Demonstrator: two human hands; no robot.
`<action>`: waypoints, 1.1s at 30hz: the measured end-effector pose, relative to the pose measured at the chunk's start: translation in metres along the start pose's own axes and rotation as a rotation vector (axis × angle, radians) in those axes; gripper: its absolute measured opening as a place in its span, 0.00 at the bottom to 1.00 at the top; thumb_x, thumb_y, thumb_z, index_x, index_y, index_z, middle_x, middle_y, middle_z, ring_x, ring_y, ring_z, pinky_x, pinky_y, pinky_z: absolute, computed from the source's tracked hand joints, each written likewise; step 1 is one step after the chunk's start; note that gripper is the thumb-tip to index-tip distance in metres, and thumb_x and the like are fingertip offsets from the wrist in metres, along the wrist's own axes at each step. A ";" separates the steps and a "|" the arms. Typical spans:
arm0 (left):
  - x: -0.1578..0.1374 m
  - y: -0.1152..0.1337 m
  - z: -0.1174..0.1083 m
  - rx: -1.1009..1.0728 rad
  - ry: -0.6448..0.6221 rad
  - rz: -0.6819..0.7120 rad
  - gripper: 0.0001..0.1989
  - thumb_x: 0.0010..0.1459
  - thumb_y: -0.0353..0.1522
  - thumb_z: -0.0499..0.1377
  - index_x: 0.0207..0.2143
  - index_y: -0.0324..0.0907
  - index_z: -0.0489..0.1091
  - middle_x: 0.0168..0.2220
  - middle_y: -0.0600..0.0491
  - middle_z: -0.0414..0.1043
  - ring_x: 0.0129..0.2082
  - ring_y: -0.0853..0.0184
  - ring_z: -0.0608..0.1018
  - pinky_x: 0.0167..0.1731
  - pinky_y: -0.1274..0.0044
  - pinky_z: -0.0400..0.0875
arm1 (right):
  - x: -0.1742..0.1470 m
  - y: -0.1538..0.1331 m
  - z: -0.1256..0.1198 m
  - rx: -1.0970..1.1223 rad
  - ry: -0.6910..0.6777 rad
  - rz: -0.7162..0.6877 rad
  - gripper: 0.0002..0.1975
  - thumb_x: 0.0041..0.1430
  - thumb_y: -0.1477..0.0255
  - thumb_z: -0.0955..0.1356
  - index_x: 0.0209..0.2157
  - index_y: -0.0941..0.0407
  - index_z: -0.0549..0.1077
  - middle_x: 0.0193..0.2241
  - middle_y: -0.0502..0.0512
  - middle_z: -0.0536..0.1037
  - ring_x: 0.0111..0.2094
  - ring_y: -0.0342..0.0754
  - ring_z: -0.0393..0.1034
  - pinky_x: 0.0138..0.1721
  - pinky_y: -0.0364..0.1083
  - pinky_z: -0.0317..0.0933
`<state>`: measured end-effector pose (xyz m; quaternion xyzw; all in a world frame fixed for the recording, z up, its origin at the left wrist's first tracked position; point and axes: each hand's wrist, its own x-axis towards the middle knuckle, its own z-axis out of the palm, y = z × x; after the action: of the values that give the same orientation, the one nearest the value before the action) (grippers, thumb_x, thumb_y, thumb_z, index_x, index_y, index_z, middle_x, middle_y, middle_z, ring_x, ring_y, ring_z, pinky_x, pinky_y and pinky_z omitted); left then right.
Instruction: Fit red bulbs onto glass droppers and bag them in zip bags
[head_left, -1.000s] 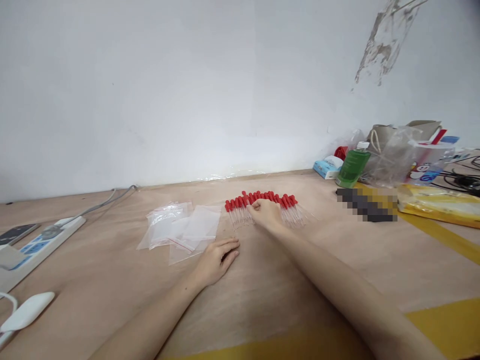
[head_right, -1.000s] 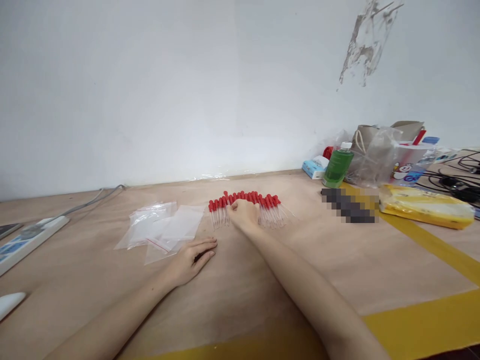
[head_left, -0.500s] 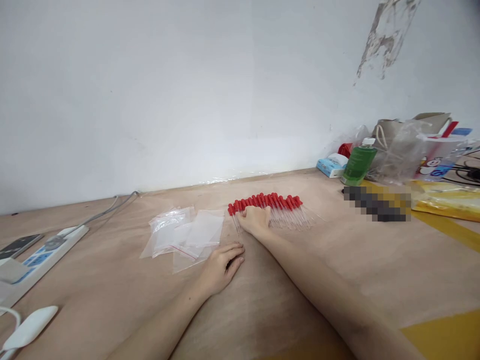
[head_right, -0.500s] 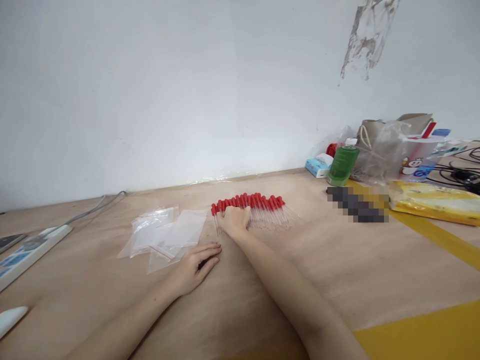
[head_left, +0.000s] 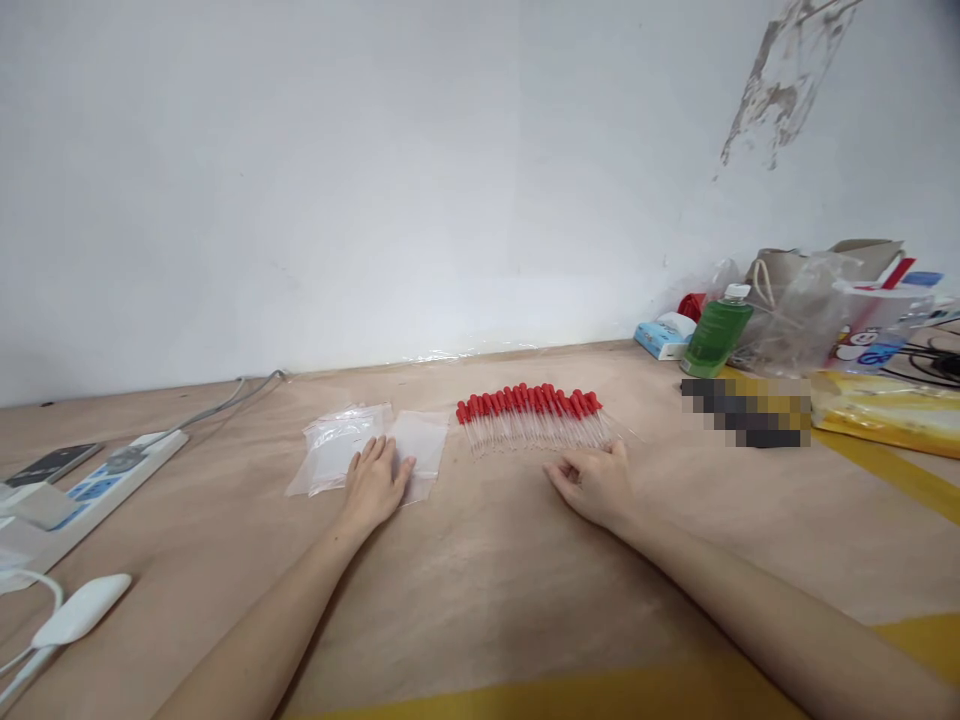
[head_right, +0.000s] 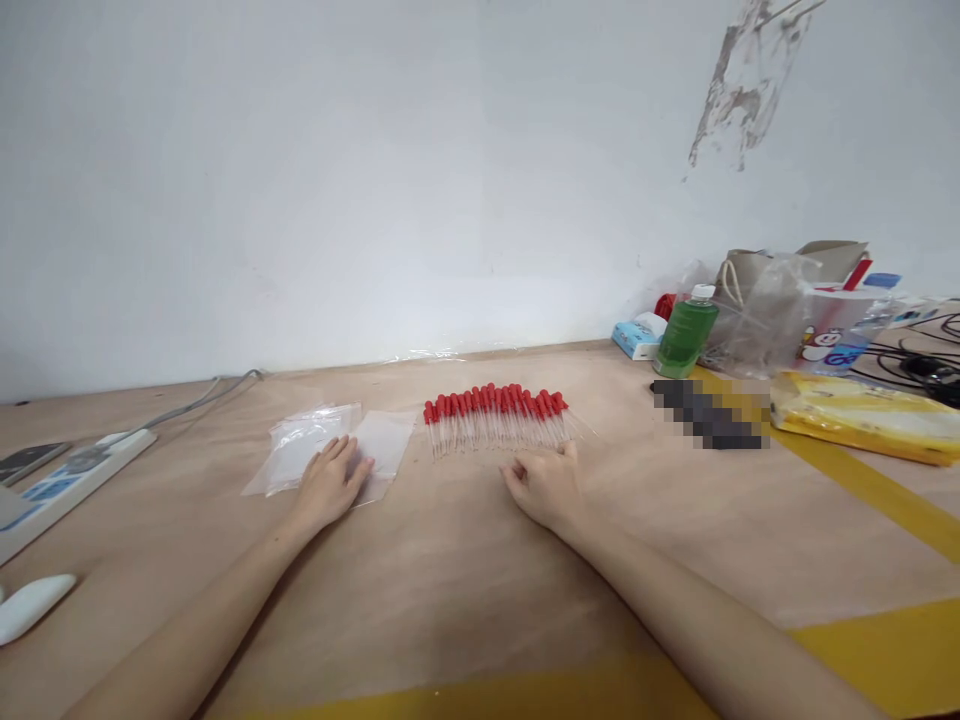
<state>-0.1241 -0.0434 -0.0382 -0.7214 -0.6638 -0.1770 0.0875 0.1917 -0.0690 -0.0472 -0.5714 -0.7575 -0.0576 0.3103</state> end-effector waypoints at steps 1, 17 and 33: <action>0.000 -0.002 0.003 -0.010 -0.054 -0.008 0.19 0.58 0.38 0.47 0.46 0.35 0.65 0.53 0.39 0.61 0.55 0.53 0.60 0.50 0.60 0.54 | -0.001 0.003 -0.001 0.019 0.011 0.026 0.17 0.54 0.65 0.61 0.16 0.57 0.65 0.15 0.46 0.71 0.19 0.40 0.60 0.34 0.46 0.40; -0.025 0.093 -0.031 -0.287 -0.160 0.598 0.18 0.62 0.37 0.43 0.51 0.44 0.63 0.57 0.51 0.57 0.58 0.64 0.56 0.57 0.64 0.46 | 0.005 0.017 -0.020 0.219 0.303 -0.004 0.12 0.55 0.65 0.62 0.23 0.57 0.69 0.20 0.49 0.70 0.25 0.43 0.64 0.33 0.45 0.49; -0.053 0.061 -0.019 -0.545 -0.160 0.544 0.13 0.59 0.32 0.49 0.44 0.44 0.68 0.46 0.49 0.68 0.46 0.64 0.70 0.47 0.69 0.65 | -0.006 -0.007 -0.013 0.254 -0.446 -0.445 0.23 0.59 0.61 0.58 0.54 0.55 0.62 0.54 0.57 0.63 0.55 0.51 0.55 0.54 0.53 0.50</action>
<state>-0.0699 -0.1053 -0.0339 -0.8792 -0.3818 -0.2605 -0.1154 0.1920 -0.0818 -0.0381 -0.3473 -0.9141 0.0974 0.1852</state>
